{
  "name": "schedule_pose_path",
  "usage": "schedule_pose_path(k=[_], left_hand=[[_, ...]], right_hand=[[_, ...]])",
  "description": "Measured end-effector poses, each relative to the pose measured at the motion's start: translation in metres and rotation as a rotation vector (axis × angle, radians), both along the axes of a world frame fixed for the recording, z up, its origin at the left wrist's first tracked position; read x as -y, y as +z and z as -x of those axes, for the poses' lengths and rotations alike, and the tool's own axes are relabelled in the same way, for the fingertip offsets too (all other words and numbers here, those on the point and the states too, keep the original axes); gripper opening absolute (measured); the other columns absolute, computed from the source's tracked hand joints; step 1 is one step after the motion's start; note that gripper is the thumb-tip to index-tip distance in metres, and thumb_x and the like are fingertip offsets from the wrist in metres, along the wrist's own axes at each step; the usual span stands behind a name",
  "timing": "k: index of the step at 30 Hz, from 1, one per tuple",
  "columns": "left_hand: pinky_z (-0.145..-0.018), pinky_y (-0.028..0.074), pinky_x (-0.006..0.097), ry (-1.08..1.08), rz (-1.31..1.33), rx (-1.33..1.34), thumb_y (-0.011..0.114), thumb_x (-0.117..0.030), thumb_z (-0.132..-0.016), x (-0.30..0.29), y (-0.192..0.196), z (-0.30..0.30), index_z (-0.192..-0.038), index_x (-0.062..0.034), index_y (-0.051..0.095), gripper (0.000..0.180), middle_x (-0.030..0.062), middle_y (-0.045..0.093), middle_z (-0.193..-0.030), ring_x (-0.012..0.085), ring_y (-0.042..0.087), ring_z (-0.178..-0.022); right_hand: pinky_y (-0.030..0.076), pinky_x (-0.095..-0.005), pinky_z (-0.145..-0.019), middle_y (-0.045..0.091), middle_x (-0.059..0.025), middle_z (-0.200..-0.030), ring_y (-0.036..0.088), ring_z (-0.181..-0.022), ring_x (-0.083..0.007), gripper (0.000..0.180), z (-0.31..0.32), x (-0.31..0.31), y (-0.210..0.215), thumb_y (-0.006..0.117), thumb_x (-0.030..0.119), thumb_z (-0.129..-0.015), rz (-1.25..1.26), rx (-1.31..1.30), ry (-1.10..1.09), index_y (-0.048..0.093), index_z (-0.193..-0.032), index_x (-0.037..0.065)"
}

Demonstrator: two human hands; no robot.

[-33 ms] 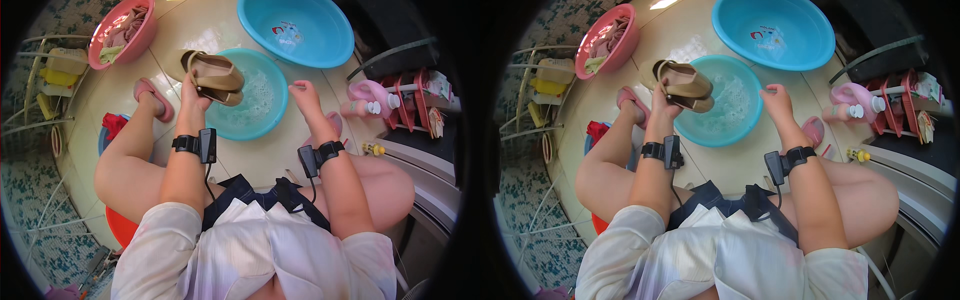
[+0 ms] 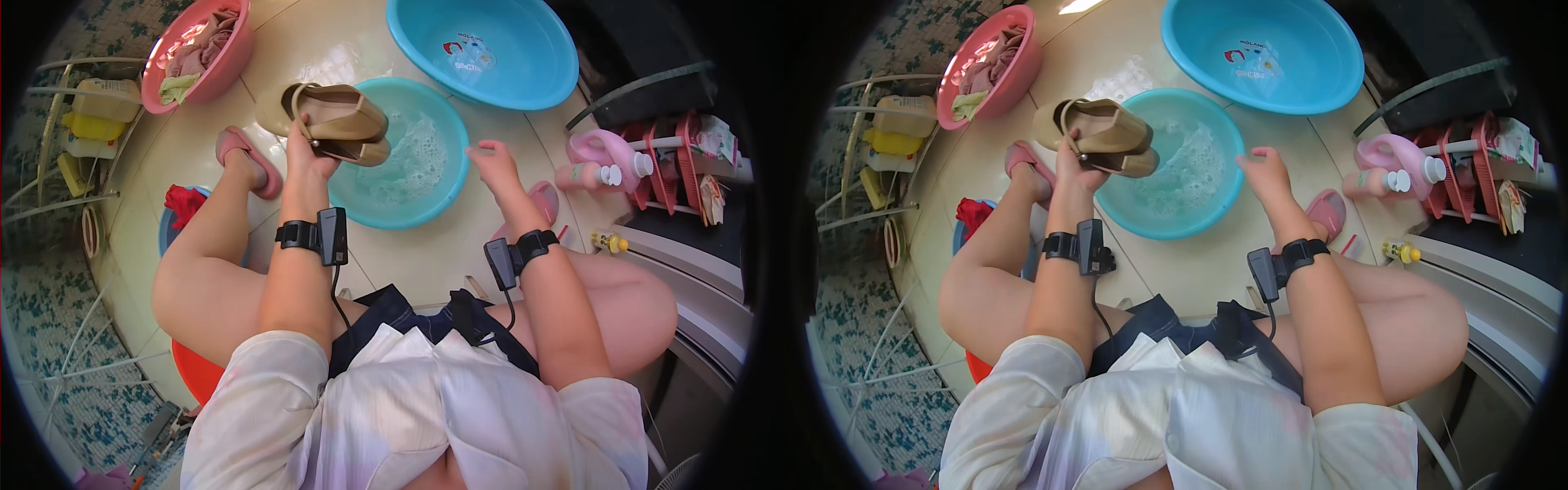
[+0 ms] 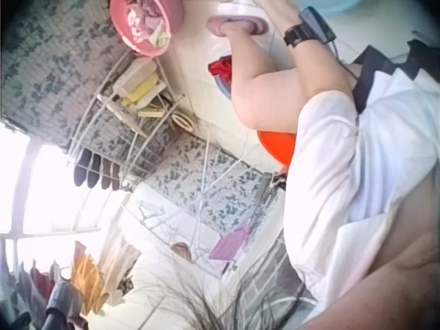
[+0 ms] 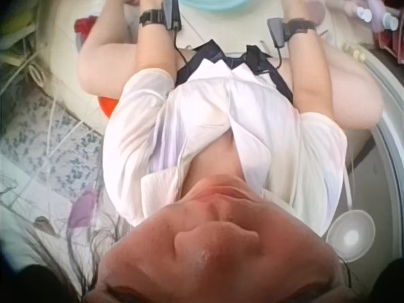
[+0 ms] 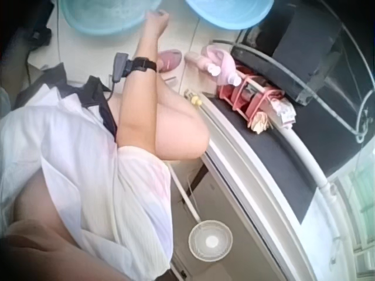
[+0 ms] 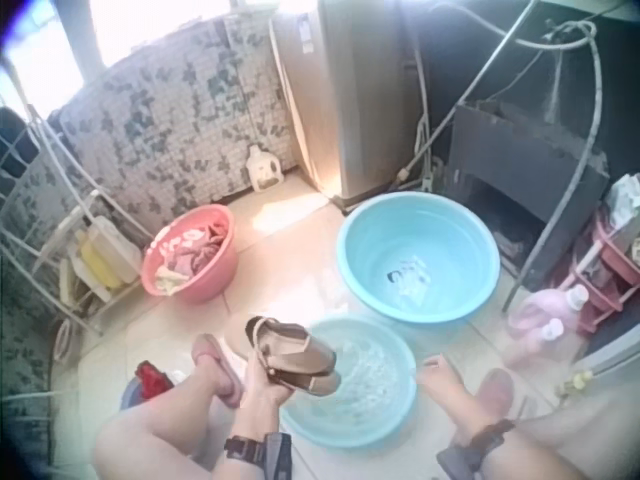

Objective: The person brushes the soles and uppers of shoes with a red brush in a basin of soapy water, then rinses the basins, and finally hand-washes several pieces of dark clothing in the soapy water.

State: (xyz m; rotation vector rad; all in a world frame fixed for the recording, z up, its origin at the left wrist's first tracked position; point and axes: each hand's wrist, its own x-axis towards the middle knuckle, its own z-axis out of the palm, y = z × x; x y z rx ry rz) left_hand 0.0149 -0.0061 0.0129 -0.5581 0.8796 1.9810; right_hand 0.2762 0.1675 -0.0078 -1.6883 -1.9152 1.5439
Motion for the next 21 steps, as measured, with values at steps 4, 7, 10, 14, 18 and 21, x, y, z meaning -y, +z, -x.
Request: schedule_pose_path(k=[4,7,10,14,18,21], left_hand=[[-0.095,0.047,0.048,0.141,0.109,0.138,0.050,-0.032,-0.090,0.014,0.011,0.017,-0.126,-0.0089,0.051,0.043,0.0107,0.055,-0.128,0.0317,0.055,-0.114],[-0.092,0.049,0.047,0.163,0.078,0.222,0.050,-0.031,-0.089,0.016,0.017,0.022,-0.124,-0.0096,0.054,0.041,0.0094,0.058,-0.125,0.0306,0.057,-0.111],[-0.090,0.050,0.046,0.160,0.029,0.227,0.051,-0.031,-0.089,0.007,0.033,0.021,-0.122,-0.0093,0.055,0.039,0.0091,0.059,-0.123,0.0298,0.057,-0.111],[-0.091,0.050,0.047,0.199,-0.047,0.200,0.054,-0.030,-0.088,0.008,0.051,0.031,-0.122,-0.0081,0.055,0.040,0.0098,0.059,-0.123,0.0296,0.057,-0.112],[-0.102,0.038,0.056,0.224,-0.130,0.022,0.045,-0.034,-0.093,0.026,0.094,0.047,-0.132,-0.0101,0.047,0.045,0.0122,0.050,-0.135,0.0339,0.048,-0.123],[-0.104,0.036,0.058,0.300,-0.166,-0.081,0.045,-0.031,-0.093,0.033,0.113,0.056,-0.130,-0.0123,0.049,0.042,0.0129,0.051,-0.133,0.0356,0.048,-0.122]], right_hand=[[0.052,-0.0391,-0.082,0.056,-0.0114,-0.117,0.059,-0.103,-0.0244,0.058,-0.010,0.030,-0.040,0.066,0.021,-0.085,0.696,0.046,0.068,0.039,-0.134,0.007],[0.052,-0.0451,-0.085,0.054,-0.0165,-0.118,0.059,-0.100,-0.0303,0.055,-0.008,0.048,-0.051,0.065,0.016,-0.082,0.784,-0.134,-0.050,0.041,-0.131,0.008],[0.053,-0.0449,-0.083,0.054,-0.0145,-0.113,0.058,-0.099,-0.0290,0.050,-0.016,0.045,-0.085,0.058,0.006,-0.081,0.750,-0.239,-0.162,0.042,-0.129,0.008],[0.054,-0.0442,-0.081,0.053,-0.0124,-0.107,0.058,-0.094,-0.0282,0.048,-0.028,0.041,-0.083,0.053,0.000,-0.078,0.699,-0.148,-0.105,0.043,-0.124,0.006],[0.055,-0.0402,-0.078,0.055,-0.0117,-0.103,0.060,-0.090,-0.0261,0.044,-0.030,0.043,-0.025,0.054,0.000,-0.077,0.736,-0.181,-0.062,0.044,-0.119,0.000],[0.056,-0.0376,-0.076,0.055,-0.0114,-0.103,0.061,-0.088,-0.0243,0.044,-0.047,0.030,0.027,0.053,-0.001,-0.076,0.786,-0.227,-0.092,0.044,-0.119,-0.003]])
